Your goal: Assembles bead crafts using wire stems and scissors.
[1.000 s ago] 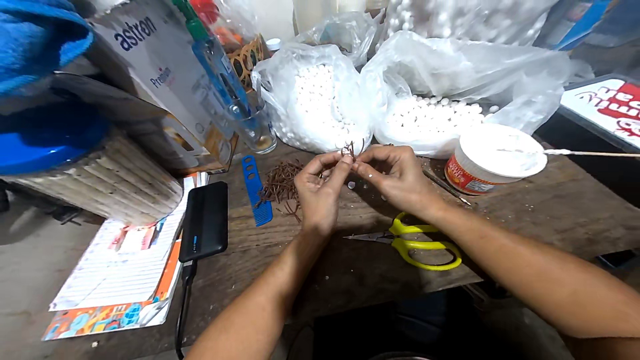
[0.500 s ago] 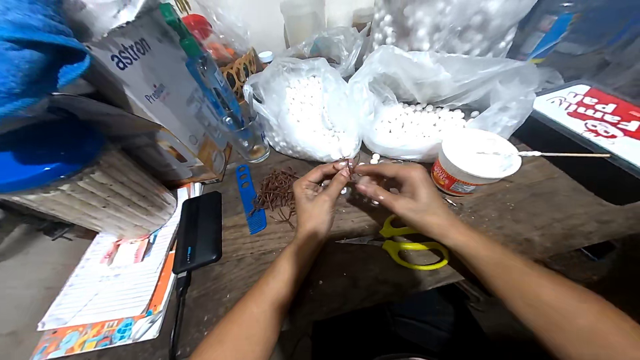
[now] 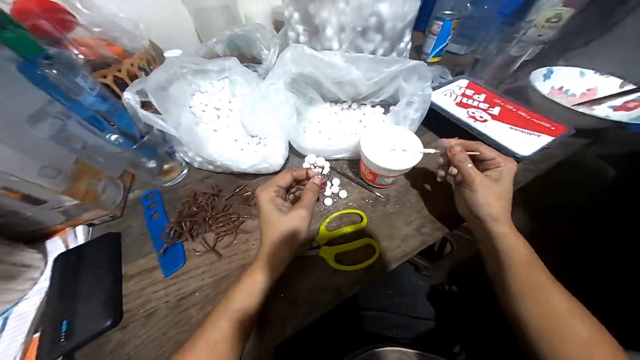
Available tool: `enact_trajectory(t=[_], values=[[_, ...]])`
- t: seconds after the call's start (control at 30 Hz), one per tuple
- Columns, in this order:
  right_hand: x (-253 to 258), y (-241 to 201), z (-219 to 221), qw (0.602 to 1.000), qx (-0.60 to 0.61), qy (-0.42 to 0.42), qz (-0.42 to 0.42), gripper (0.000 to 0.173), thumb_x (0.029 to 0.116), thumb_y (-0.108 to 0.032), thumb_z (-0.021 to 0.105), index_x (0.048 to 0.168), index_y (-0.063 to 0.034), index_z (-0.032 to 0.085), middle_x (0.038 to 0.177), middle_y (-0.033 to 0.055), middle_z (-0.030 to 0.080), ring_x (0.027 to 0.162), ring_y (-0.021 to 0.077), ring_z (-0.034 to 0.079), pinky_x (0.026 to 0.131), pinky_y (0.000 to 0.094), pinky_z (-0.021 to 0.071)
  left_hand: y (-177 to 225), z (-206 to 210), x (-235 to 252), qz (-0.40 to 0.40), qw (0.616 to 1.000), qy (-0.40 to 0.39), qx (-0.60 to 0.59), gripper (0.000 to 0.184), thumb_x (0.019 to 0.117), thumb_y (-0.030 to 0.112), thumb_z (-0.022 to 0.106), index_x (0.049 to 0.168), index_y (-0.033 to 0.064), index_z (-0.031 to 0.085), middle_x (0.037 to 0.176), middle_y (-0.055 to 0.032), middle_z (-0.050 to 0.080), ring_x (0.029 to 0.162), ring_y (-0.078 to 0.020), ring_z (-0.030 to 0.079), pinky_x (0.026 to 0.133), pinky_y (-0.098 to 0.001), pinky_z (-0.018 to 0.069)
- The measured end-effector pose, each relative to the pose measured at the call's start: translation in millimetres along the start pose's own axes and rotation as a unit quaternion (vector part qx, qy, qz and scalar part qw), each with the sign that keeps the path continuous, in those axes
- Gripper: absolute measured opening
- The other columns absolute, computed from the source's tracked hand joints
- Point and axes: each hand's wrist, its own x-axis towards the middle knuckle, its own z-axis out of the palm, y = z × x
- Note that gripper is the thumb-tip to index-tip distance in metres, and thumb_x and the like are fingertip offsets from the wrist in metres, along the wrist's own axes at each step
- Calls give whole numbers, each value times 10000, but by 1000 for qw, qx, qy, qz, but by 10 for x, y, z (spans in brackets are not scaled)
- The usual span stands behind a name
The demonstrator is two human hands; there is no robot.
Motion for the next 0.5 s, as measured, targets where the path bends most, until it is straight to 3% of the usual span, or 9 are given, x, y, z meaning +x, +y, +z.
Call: enact_trajectory(t=[0.17,0.33,0.5], values=[[43,-148,-168,996,-12,9,-83,197,1024,-94,562,1030,-180,740,933,-143,731,746,-5,676,689,195,589,63,200,183,-39,998,-33,27,58,936,-39,655,958,11,674,804,46,675,691,43,645,663,-134,555],[-69,-323,-114,992,118,42,22,365,1057,-78,410,946,-185,741,792,-103,723,651,5,662,613,170,571,32,331,225,1,999,-33,43,36,929,-1,671,949,1,702,788,24,689,654,46,624,636,-131,540],[-154,-313,36,985,171,5,37,343,1052,-92,449,941,-185,760,769,-82,726,638,13,664,611,168,568,32,335,145,16,998,-31,57,47,916,-3,682,950,-19,711,805,18,699,675,71,615,657,-107,526]])
